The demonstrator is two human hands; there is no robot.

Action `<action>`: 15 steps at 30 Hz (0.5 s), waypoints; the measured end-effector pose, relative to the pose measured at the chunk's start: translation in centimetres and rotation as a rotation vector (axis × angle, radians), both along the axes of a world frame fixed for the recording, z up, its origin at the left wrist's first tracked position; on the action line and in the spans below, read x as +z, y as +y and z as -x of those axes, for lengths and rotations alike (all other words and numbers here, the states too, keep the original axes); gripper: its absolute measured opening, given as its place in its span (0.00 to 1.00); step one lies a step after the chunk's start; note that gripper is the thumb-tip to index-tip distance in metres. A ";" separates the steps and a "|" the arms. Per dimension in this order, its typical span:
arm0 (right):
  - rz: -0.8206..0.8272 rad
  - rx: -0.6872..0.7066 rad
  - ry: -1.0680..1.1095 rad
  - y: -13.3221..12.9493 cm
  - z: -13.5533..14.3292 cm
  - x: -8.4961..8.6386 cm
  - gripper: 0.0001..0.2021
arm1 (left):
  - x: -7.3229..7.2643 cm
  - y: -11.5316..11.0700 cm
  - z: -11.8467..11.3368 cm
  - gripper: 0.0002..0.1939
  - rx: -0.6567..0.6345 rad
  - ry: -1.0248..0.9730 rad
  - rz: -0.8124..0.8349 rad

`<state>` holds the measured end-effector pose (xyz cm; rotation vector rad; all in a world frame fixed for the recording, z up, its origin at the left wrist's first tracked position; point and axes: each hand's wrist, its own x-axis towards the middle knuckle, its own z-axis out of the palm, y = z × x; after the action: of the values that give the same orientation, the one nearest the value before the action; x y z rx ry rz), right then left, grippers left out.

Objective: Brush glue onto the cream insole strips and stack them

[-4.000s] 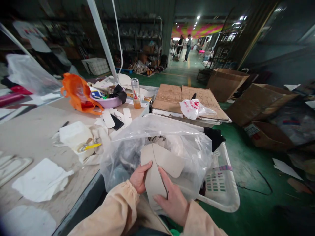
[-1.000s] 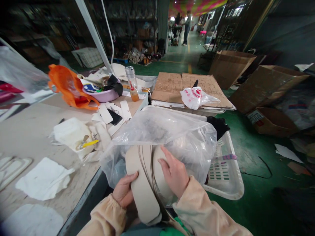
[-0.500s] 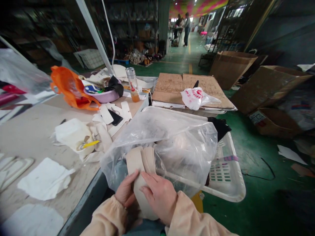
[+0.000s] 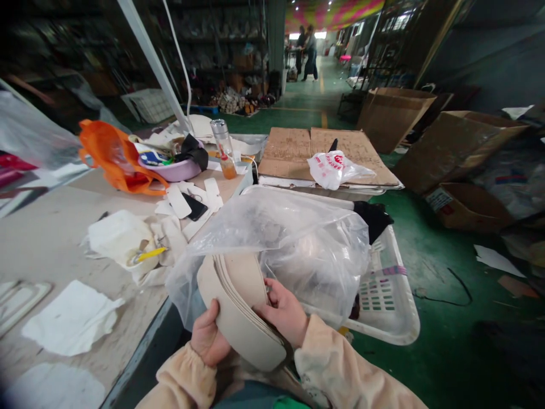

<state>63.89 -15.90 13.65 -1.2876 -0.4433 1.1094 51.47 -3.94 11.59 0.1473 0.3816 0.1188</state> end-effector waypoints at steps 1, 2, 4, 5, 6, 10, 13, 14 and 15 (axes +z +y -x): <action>-0.014 0.009 -0.060 0.0 -0.1 -0.1 0.25 | 0.0 0.1 0.0 0.16 0.018 -0.026 0.011; -0.031 0.007 -0.145 0.0 -0.2 -0.1 0.23 | 0.0 0.2 0.0 0.15 0.041 -0.054 0.020; -0.023 -0.046 -0.393 -0.4 -0.6 0.2 0.18 | 0.0 0.5 -0.1 0.15 0.089 -0.110 0.034; 0.003 -0.081 -0.543 -0.6 -0.8 0.6 0.15 | 0.0 0.6 -0.1 0.16 0.104 -0.130 0.038; 0.028 -0.116 -0.694 -1.0 -0.9 1.0 0.11 | 0.1 0.8 -0.1 0.16 0.105 -0.137 0.042; -0.131 -0.150 -1.095 -2.3 -1.9 3.3 0.10 | 0.5 1.2 0.2 0.21 -0.055 -0.075 0.069; -0.368 -0.091 -1.220 -3.0 -2.8 4.5 0.13 | 0.5 1.3 0.7 0.22 -0.193 0.044 0.059; -0.423 -0.070 -1.254 -3.2 -3.2 4.7 0.12 | 0.4 1.5 0.9 0.22 -0.201 0.087 0.039; -0.457 -0.053 -1.287 -3.3 -3.6 4.7 0.11 | 0.2 1.7 1.2 0.20 -0.193 0.124 0.011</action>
<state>67.46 -19.22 18.35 -1.4355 -1.4898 -0.0367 50.30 -2.28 11.83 0.1800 0.4897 -0.0835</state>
